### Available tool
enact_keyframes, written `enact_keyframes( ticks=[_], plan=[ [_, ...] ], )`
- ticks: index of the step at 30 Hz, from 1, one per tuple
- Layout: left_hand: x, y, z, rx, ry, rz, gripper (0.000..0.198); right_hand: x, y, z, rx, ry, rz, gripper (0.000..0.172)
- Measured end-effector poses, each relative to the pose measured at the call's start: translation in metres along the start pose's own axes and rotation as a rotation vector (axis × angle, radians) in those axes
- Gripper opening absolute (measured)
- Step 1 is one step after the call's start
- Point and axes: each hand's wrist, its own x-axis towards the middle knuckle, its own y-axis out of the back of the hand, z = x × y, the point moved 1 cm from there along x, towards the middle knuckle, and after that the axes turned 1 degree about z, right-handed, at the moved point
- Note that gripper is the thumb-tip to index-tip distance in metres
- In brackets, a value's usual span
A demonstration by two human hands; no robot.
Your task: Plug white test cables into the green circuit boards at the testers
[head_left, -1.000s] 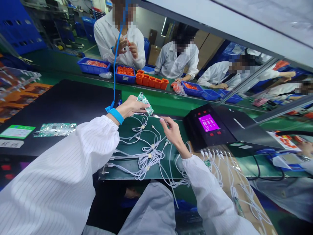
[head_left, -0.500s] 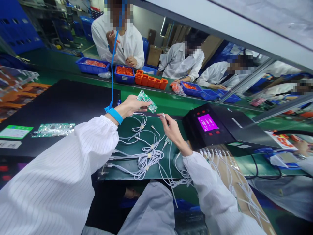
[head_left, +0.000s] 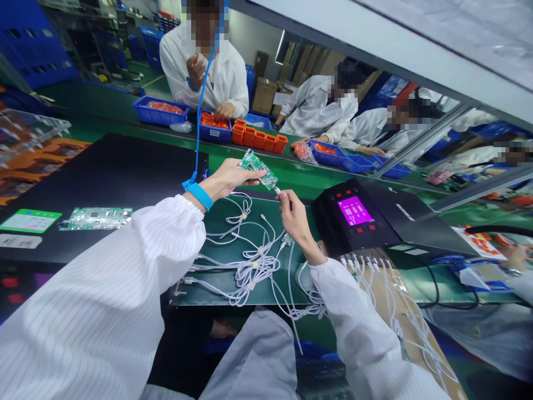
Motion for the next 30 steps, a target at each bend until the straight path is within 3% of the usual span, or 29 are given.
enact_keyframes(
  ticks=[15,22,30],
  plan=[
    [0.0030,0.0024,-0.0013,-0.023,-0.044,-0.028,0.032,0.0022,-0.0071,0.0065,0.150,-0.040,-0.014,0.052],
    [0.0020,0.0009,-0.0045,0.041,-0.060,-0.064,0.025,0.0019,-0.0050,0.0065,0.189,-0.053,-0.061,0.057],
    [0.0025,0.0024,-0.0080,0.231,-0.039,-0.022,0.027,-0.0004,-0.0070,0.0080,0.163,-0.061,-0.069,0.063]
  ],
)
